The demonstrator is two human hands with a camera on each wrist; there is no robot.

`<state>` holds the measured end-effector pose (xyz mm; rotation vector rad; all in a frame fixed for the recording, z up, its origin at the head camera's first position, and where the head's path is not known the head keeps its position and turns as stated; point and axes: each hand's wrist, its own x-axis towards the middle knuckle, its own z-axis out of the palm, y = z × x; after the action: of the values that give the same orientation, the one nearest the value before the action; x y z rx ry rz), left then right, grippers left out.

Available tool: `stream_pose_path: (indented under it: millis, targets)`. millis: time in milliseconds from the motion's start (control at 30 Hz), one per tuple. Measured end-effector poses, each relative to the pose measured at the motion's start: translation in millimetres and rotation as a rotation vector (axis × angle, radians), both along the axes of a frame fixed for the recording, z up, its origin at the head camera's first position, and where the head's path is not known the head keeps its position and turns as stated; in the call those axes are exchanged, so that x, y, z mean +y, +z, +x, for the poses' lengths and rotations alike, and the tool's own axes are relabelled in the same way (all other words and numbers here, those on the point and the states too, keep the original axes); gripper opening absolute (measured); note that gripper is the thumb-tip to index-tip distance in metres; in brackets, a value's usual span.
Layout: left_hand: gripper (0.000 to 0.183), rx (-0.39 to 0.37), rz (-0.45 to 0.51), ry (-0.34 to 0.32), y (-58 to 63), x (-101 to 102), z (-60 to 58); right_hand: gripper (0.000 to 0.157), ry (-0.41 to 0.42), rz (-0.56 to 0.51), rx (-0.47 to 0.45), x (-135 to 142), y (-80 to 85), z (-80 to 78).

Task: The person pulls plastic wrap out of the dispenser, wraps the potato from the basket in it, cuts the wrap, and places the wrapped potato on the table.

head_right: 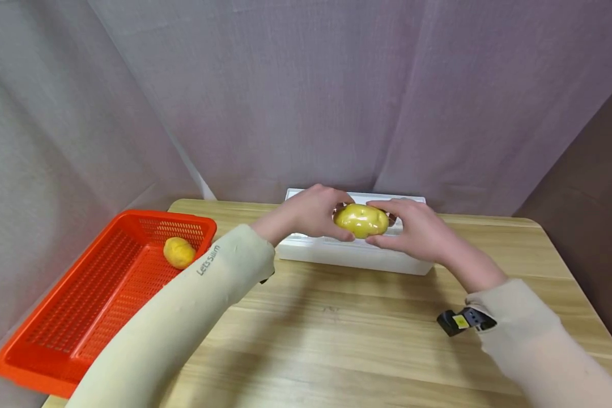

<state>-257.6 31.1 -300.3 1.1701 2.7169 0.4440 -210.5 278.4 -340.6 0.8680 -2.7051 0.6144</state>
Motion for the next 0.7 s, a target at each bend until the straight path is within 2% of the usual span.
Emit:
stream_pose_path:
  millis: [200, 467, 700]
  targets:
    - [0.056, 0.0, -0.004, 0.006, 9.3, -1, -4.6, 0.067, 0.001, 0.03, 0.006, -1, 10.1, -5.2]
    - [0.051, -0.007, -0.022, 0.017, 23.3, -1, -12.2, 0.067, -0.055, 0.038, -0.062, -4, 26.1, -12.9]
    - [0.056, -0.001, -0.026, 0.028, 32.2, -2, -13.2, 0.068, -0.061, 0.043, -0.071, -5, 36.8, -13.2]
